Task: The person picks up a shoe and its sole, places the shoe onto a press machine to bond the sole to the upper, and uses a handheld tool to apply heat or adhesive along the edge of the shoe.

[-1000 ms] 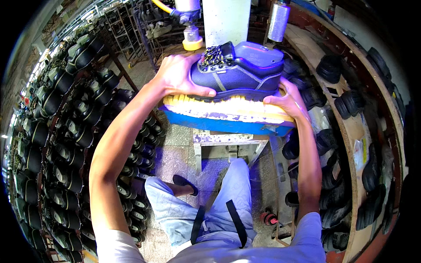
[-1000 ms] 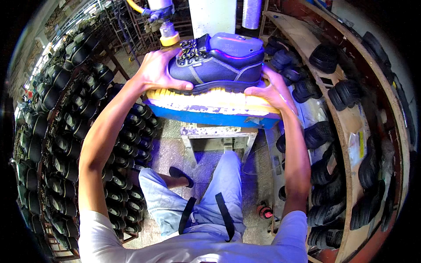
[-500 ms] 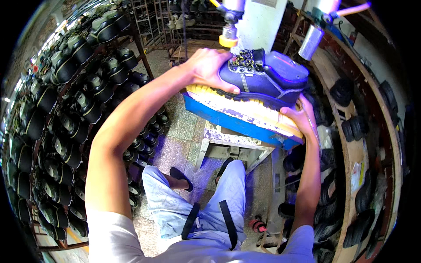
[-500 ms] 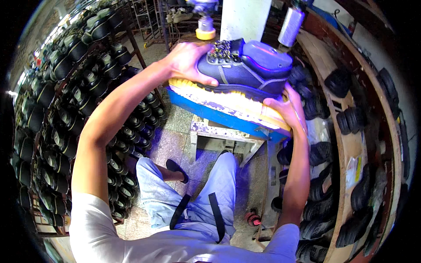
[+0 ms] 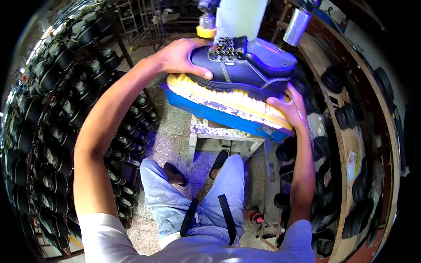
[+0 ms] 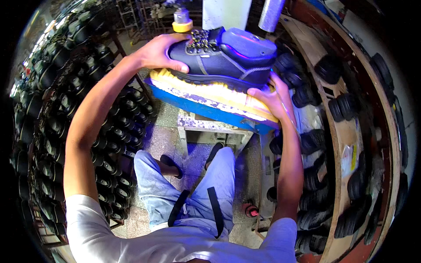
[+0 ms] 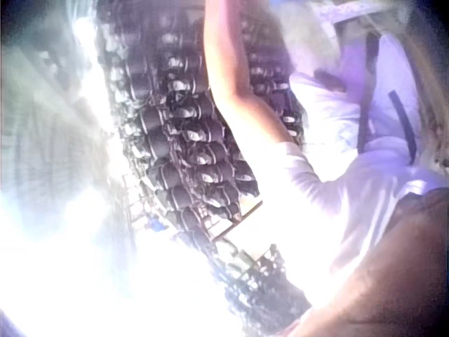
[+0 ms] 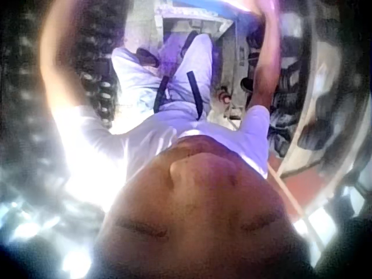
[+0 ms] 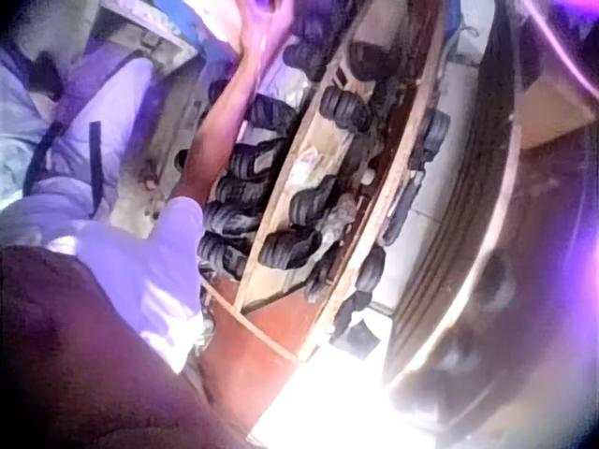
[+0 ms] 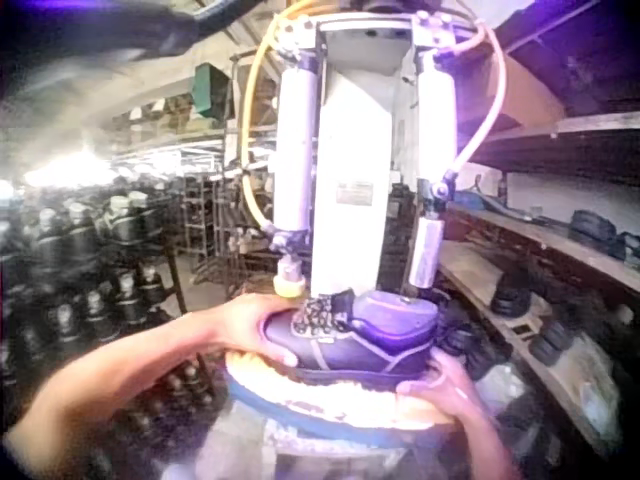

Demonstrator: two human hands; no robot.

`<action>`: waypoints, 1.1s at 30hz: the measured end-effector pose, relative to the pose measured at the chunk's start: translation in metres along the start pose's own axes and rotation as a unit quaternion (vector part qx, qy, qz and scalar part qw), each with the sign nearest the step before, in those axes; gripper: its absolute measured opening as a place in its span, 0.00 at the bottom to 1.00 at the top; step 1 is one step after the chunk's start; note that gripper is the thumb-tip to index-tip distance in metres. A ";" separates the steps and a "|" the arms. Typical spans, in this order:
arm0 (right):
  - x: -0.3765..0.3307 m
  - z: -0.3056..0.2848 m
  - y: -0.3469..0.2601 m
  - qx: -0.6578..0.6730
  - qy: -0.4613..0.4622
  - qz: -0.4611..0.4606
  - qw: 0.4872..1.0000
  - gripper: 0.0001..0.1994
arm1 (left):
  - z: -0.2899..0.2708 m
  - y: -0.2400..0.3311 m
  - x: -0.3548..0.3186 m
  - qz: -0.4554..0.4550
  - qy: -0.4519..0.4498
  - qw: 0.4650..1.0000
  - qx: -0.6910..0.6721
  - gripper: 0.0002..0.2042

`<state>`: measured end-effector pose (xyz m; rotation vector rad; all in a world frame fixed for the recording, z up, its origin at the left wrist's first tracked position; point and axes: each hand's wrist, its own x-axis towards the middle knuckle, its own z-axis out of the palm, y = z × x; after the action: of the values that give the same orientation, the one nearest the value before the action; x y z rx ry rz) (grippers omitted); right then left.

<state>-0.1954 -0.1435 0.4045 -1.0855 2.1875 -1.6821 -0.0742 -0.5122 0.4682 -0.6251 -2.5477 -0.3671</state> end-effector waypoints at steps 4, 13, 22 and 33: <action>-0.002 -0.007 0.012 -0.006 0.018 -0.002 1.000 0.36 | -0.003 0.013 -0.046 -0.257 0.079 0.939 -0.213 0.35; 0.003 -0.010 0.013 0.001 0.010 -0.010 1.000 0.32 | 0.019 0.003 -0.046 -0.209 0.087 0.875 -0.428 0.38; 0.007 -0.005 0.008 -0.025 0.009 -0.009 1.000 0.29 | 0.010 -0.006 -0.053 -0.216 0.062 0.926 -0.304 0.35; -0.006 -0.006 0.002 0.050 0.041 -0.006 0.998 0.34 | 0.014 -0.014 -0.037 -0.224 0.037 0.910 -0.347 0.31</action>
<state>-0.1955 -0.1348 0.4029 -1.0242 2.1233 -1.8515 -0.0578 -0.5332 0.4354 -0.2285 -2.4299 -1.4644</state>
